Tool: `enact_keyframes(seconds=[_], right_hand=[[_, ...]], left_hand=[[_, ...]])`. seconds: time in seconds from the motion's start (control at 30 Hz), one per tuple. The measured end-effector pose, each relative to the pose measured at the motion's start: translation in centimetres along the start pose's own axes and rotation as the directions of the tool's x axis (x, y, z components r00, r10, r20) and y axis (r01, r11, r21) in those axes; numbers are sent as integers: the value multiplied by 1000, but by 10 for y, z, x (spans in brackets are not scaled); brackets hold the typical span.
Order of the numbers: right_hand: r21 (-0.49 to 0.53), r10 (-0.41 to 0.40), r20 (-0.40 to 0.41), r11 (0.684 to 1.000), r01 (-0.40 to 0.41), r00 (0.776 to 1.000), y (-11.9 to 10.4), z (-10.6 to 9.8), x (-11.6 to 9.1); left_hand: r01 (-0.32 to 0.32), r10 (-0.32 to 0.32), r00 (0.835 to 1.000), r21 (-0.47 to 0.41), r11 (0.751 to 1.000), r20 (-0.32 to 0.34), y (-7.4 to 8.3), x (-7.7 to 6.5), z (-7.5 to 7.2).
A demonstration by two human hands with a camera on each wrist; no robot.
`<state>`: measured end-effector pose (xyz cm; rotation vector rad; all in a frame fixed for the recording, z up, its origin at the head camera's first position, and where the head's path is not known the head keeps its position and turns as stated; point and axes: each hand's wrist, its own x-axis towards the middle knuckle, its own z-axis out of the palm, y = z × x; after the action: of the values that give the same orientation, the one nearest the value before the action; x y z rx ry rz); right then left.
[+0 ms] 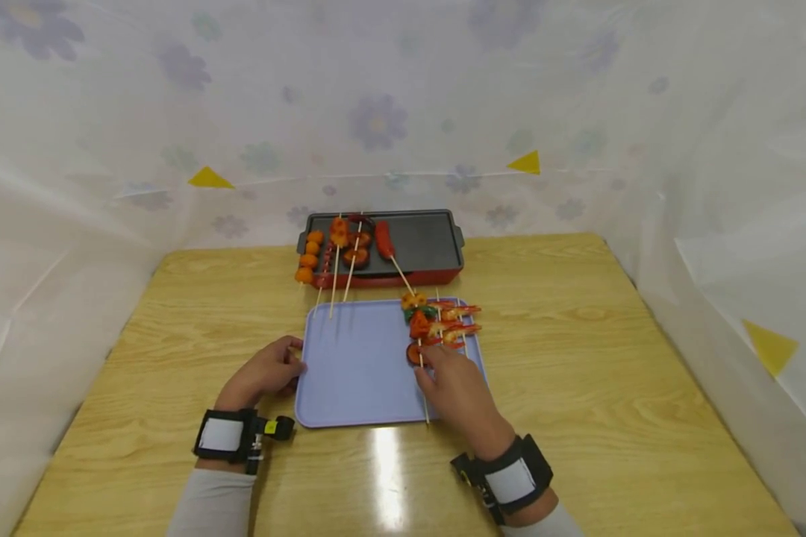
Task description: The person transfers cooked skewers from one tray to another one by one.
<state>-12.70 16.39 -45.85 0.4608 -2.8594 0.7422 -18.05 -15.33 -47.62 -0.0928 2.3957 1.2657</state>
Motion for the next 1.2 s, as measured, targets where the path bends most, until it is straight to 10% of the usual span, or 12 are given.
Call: enact_keyframes(seconds=[0.17, 0.43, 0.97, 1.2], right_hand=[[-148, -112, -23, 983, 107, 993, 0, -2, 0], [-321, -50, 115, 943, 85, 992, -4, -4, -3], [-389, -155, 27, 908, 153, 988, 10, -13, 38], [-319, -110, 53, 940, 121, 993, 14, -22, 63]], left_hand=[[0, 0, 1000, 4, 1000, 0, -1, 1, 0], [-15, 15, 1000, 8, 1000, -5, -1, 1, 0], [-37, 37, 999, 9, 999, -4, -2, 0, 0], [-40, 40, 999, 13, 999, 0, -2, 1, 0]])
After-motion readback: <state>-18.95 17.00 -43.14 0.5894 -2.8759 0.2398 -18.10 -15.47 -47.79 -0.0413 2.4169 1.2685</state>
